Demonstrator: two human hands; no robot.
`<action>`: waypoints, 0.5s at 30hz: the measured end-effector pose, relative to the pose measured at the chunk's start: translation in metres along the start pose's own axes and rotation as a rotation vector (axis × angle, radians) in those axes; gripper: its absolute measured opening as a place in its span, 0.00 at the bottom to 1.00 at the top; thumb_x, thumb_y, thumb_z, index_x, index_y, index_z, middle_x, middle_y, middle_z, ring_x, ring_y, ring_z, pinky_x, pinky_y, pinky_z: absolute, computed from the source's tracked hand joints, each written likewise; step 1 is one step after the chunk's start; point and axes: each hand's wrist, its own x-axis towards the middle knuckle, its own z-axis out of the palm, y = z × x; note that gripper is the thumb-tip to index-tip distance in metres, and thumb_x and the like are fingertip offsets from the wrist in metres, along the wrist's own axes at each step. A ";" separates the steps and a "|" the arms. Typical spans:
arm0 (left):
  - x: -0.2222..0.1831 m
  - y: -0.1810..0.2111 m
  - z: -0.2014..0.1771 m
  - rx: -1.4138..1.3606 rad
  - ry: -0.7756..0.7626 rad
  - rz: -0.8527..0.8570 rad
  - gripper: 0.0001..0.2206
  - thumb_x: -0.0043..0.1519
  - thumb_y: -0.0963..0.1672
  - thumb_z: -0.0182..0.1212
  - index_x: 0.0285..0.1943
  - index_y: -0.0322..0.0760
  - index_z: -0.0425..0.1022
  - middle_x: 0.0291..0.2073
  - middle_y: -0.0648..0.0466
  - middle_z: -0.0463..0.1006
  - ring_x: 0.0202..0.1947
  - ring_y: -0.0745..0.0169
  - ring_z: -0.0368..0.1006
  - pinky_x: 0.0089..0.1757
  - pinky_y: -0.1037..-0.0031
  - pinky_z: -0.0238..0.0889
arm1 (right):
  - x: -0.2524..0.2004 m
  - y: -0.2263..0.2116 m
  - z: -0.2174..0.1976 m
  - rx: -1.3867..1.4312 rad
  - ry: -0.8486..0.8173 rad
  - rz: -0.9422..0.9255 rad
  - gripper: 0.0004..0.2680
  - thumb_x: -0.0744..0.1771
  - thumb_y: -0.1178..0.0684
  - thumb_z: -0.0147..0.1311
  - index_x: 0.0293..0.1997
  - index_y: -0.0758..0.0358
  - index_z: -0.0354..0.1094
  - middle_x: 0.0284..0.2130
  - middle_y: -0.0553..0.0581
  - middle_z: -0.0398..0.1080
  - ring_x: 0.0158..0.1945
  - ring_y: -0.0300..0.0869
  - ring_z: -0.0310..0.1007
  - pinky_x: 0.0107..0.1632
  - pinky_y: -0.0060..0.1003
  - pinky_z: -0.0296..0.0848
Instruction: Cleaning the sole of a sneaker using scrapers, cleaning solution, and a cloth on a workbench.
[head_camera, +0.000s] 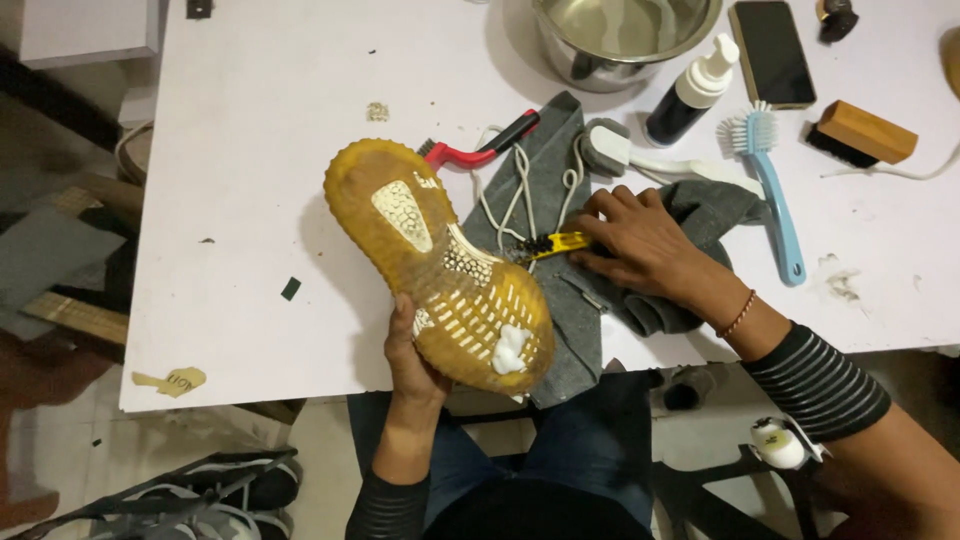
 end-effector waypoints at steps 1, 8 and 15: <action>0.002 0.000 -0.001 0.000 0.007 0.010 0.30 0.61 0.57 0.56 0.66 0.37 0.70 0.52 0.44 0.80 0.48 0.52 0.79 0.49 0.53 0.74 | 0.003 -0.002 0.003 0.003 0.001 -0.012 0.14 0.69 0.33 0.46 0.48 0.48 0.64 0.41 0.49 0.60 0.44 0.48 0.62 0.45 0.46 0.58; 0.000 0.008 0.006 -0.011 0.008 -0.010 0.32 0.60 0.59 0.57 0.65 0.37 0.71 0.51 0.43 0.80 0.47 0.49 0.79 0.46 0.54 0.76 | 0.010 0.007 0.025 -0.125 0.252 -0.083 0.07 0.70 0.41 0.43 0.41 0.48 0.61 0.41 0.47 0.58 0.43 0.43 0.57 0.45 0.42 0.51; 0.006 0.020 0.009 -0.019 0.050 0.054 0.33 0.59 0.58 0.58 0.70 0.39 0.68 0.55 0.43 0.79 0.51 0.46 0.78 0.49 0.52 0.74 | 0.004 0.022 0.014 0.265 0.329 0.105 0.07 0.71 0.50 0.42 0.41 0.58 0.63 0.27 0.55 0.60 0.36 0.50 0.62 0.48 0.44 0.50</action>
